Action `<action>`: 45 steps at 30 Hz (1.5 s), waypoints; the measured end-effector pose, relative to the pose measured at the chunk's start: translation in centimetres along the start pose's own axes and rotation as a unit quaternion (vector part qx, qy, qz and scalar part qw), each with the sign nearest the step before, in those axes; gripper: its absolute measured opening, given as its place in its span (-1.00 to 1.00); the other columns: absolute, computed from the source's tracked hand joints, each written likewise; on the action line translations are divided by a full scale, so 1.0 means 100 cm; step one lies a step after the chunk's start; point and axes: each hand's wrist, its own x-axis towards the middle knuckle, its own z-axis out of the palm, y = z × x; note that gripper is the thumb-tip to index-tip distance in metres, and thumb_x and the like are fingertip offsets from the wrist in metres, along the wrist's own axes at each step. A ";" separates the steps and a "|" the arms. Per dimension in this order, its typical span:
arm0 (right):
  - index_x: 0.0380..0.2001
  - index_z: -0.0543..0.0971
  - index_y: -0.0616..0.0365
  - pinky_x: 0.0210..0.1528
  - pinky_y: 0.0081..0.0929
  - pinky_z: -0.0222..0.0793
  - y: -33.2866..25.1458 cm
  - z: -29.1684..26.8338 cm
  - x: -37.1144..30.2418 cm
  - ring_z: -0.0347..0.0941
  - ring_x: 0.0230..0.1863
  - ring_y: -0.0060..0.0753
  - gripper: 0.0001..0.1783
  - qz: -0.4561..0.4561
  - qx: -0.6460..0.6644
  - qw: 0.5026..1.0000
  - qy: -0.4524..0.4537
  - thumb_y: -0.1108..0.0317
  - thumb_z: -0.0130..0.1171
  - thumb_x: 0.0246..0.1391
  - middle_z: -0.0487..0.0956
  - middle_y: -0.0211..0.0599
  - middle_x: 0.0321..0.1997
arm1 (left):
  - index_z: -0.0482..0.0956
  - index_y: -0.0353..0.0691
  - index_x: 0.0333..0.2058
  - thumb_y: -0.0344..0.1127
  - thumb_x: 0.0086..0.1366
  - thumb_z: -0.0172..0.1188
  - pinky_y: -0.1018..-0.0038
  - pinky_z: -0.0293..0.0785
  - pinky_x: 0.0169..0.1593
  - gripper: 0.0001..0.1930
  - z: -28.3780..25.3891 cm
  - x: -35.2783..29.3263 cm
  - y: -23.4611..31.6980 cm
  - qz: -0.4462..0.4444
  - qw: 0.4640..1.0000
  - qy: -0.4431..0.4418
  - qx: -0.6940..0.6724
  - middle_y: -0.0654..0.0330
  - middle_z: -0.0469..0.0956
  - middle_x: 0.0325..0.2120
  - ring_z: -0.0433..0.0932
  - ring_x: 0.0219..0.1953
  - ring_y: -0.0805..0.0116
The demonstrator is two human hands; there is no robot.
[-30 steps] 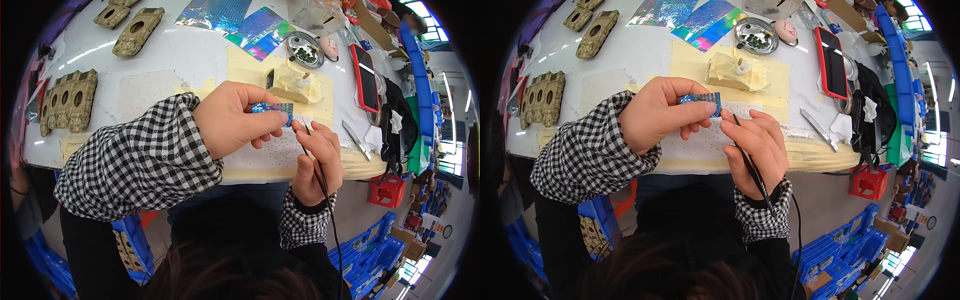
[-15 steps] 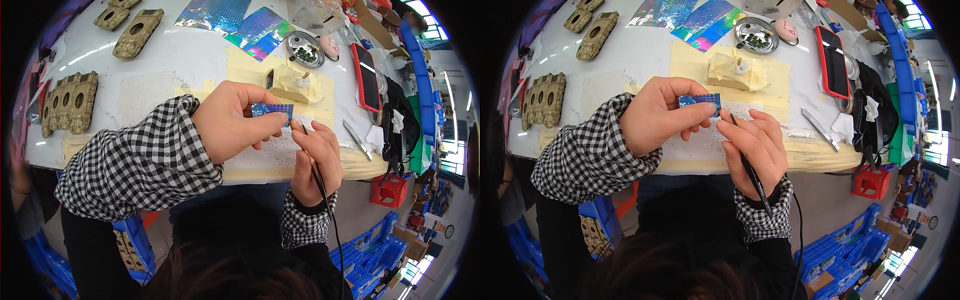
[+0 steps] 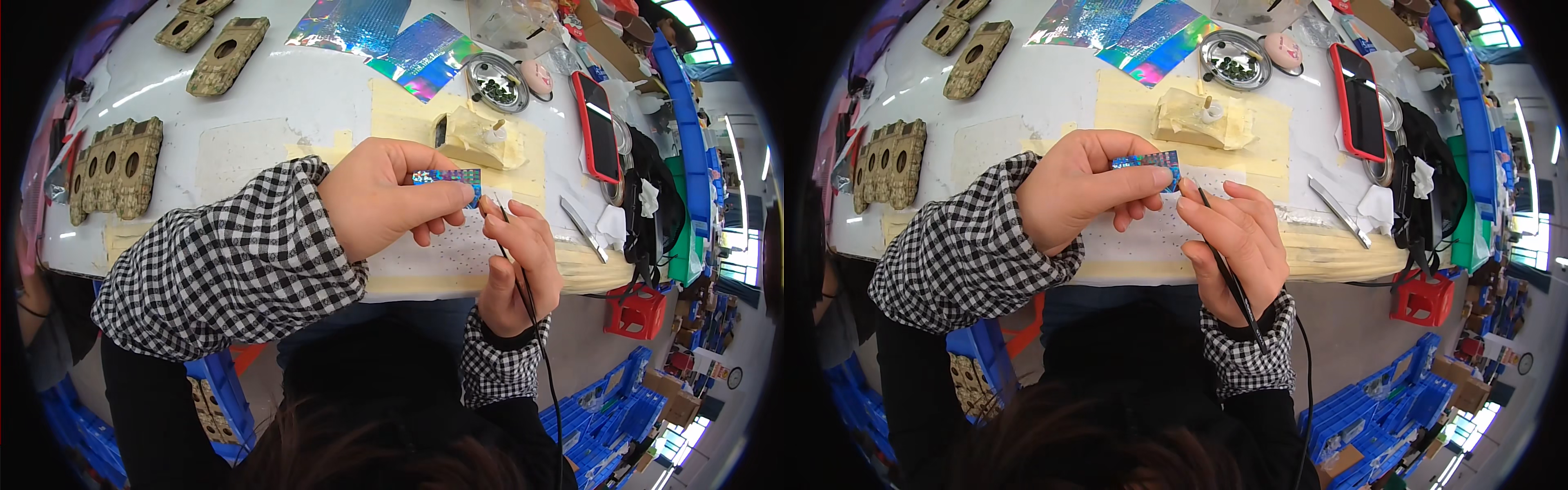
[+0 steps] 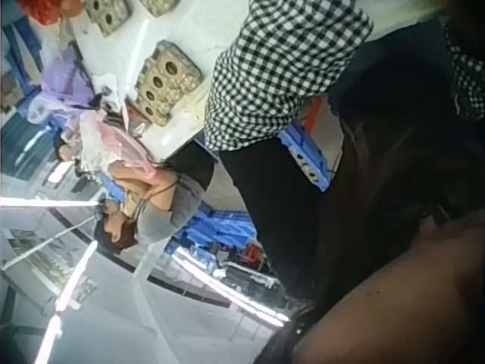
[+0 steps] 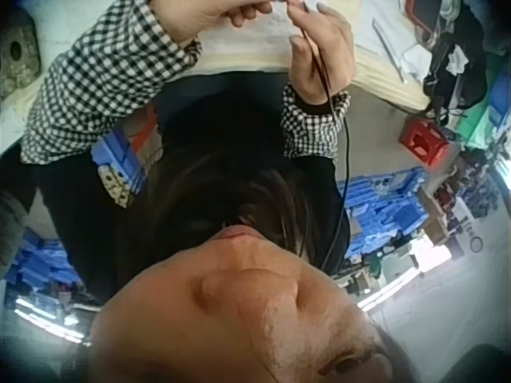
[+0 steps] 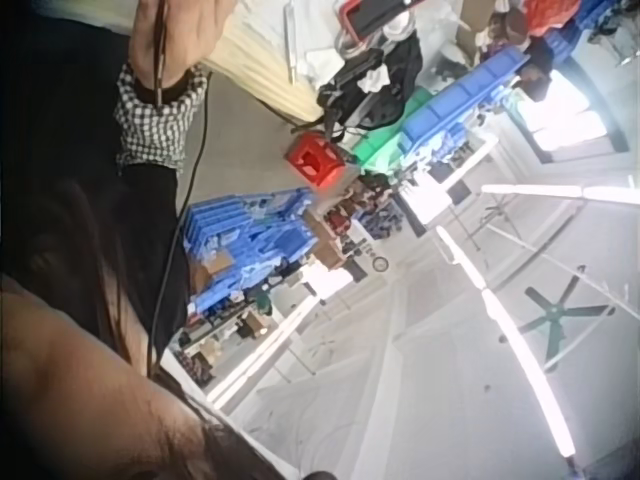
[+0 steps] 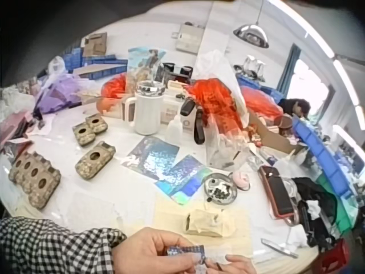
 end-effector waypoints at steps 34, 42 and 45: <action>-0.17 0.57 0.21 0.05 -0.18 0.33 -0.001 0.001 -0.001 0.53 -0.13 -0.20 -0.65 0.013 0.001 1.000 -0.003 0.15 0.12 0.14 0.63 -0.12 -0.18 | 0.54 -0.36 -0.31 -0.29 0.22 0.21 0.69 0.38 -0.49 -0.79 0.001 0.001 -0.003 0.017 1.000 0.009 0.014 0.23 0.55 -0.54 0.45 -0.54 0.61; -0.10 0.52 0.22 0.02 -0.17 0.35 0.003 0.009 -0.013 0.46 -0.27 -0.32 -0.52 -0.028 -0.017 0.998 0.058 0.00 0.02 0.18 0.63 -0.20 -0.19 | 0.54 -0.33 -0.32 -0.31 0.22 0.21 0.69 0.38 -0.49 -0.81 0.002 -0.001 -0.002 0.008 1.000 0.016 0.001 0.22 0.56 -0.53 0.44 -0.54 0.61; -0.08 0.51 0.21 0.02 -0.17 0.35 0.001 0.005 -0.009 0.44 -0.25 -0.31 -0.50 -0.038 -0.031 0.998 0.038 -0.02 0.01 0.18 0.62 -0.24 -0.20 | 0.54 -0.32 -0.32 -0.31 0.22 0.20 0.68 0.38 -0.49 -0.82 0.002 0.000 -0.003 0.011 1.000 0.022 0.007 0.22 0.56 -0.53 0.45 -0.54 0.61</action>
